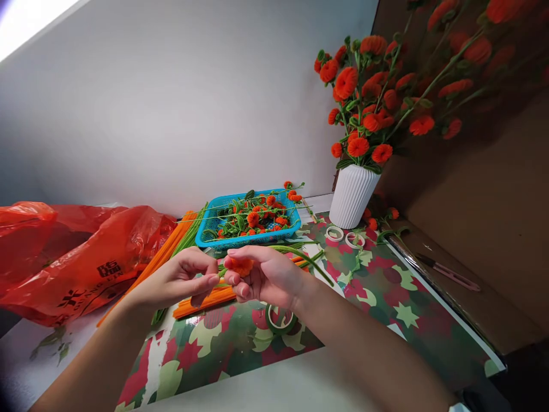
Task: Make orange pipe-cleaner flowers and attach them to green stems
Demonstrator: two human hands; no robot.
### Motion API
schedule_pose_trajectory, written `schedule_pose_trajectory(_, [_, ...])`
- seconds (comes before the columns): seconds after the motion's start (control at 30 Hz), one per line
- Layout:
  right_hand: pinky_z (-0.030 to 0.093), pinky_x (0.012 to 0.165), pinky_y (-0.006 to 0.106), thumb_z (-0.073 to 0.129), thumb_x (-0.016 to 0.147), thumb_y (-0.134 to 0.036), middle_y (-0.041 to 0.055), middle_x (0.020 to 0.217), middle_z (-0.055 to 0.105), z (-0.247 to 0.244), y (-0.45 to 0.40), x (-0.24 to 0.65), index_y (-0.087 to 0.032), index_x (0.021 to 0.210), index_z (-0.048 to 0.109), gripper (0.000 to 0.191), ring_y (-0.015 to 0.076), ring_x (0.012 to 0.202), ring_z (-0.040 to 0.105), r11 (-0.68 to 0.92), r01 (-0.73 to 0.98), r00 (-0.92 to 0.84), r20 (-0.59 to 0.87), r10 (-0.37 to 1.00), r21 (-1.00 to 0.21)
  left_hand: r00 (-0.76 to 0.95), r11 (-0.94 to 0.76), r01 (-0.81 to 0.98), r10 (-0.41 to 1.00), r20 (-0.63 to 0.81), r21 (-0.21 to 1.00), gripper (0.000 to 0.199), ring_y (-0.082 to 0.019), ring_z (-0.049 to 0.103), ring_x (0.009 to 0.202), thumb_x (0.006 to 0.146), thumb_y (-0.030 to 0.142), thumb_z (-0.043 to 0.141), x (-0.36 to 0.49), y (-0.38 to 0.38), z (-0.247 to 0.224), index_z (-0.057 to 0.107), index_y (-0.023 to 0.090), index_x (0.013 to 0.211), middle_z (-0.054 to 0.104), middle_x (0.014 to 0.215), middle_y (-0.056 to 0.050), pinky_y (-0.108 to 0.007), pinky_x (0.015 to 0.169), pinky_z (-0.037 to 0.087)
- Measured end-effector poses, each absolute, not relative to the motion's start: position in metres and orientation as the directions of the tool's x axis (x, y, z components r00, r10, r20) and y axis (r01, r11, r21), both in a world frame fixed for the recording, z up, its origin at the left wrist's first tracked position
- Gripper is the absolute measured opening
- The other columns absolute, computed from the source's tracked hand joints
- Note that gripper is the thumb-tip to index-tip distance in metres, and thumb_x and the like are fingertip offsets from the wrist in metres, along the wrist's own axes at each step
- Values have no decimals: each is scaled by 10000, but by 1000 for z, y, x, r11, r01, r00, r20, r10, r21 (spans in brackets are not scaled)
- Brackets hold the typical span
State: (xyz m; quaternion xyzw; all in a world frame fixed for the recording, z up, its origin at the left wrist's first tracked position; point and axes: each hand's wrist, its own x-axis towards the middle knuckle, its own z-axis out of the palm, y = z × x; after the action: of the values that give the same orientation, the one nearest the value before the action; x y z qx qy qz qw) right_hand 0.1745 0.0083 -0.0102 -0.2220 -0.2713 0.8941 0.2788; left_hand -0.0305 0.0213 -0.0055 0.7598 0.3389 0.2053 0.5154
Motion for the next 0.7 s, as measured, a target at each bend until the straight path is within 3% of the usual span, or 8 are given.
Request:
schedule_pose_trajectory(0.27, [286, 415, 177, 598, 786, -280, -52, 522, 519, -3, 4, 174, -151, 709, 573, 152, 31, 357, 365, -686, -390, -712, -271, 647, -614, 707, -301, 303, 707, -2, 904, 362, -86, 483, 348, 840, 349, 619, -34, 22, -4, 547, 174, 531, 569, 396, 1, -173, 391, 353])
schedule_pose_trajectory(0.7, [253, 393, 178, 579, 803, -290, -64, 488, 513, 4, -1, 176, -147, 718, 565, 166, 22, 320, 357, -674, -366, -722, -261, 640, -641, 775, -412, 248, 627, 75, 877, 364, -80, 490, 312, 871, 315, 584, -38, 20, 2, 511, 171, 545, 552, 380, 16, -164, 373, 340])
